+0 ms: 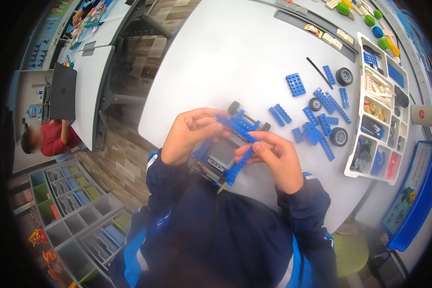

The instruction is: The person assembles a small wheeled robot using blue and grey LEGO Technic pieces. They attach beams, wheels, and a central control brick to the chassis, repeatedly adjusting and securing the components by hand.

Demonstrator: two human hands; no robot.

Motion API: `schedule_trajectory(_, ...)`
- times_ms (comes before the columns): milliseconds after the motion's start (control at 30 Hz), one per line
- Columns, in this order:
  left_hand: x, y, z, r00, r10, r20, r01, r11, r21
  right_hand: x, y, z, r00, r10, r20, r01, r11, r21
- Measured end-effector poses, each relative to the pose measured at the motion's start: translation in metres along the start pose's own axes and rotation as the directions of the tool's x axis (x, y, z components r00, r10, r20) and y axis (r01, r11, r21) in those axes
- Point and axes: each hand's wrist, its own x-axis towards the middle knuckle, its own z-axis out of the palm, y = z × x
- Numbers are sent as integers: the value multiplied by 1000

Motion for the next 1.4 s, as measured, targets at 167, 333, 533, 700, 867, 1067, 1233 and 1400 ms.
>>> schedule_trajectory(167, 1, -1, 0, 1000, 4, -1, -4, 1000, -13, 0, 1, -2, 1000, 11, 19, -12, 997, 72)
schedule_trajectory(333, 3, -1, -3, 999, 12, 31, -12, 1000, -12, 0, 2, -1, 999, -25, 29, 23, 997, 76)
schedule_trajectory(533, 4, -1, -3, 1000, -2, 27, 3, 1000, -21, -2, 5, 2, 995, -97, 8, 97, 995, -22)
schedule_trajectory(700, 4, -2, -3, 999, -17, 28, 18, 1000, -19, -2, 6, 1, 994, -110, 21, 111, 993, -28)
schedule_trajectory(867, 4, -4, -5, 999, -24, 32, 25, 999, -32, -2, 5, 0, 992, -117, 42, 118, 993, -29)
schedule_trajectory(1067, 3, -2, -6, 999, -35, 41, 36, 999, -41, -2, 2, -2, 996, -67, 66, 68, 998, -14)
schedule_trajectory(1233, 2, -1, -6, 998, -27, 50, 28, 999, -30, -2, 0, -1, 995, -71, 76, 73, 997, -17)
schedule_trajectory(1400, 1, -1, -6, 998, -27, 58, 28, 999, -17, -3, -1, -1, 995, -58, 84, 59, 998, -11)
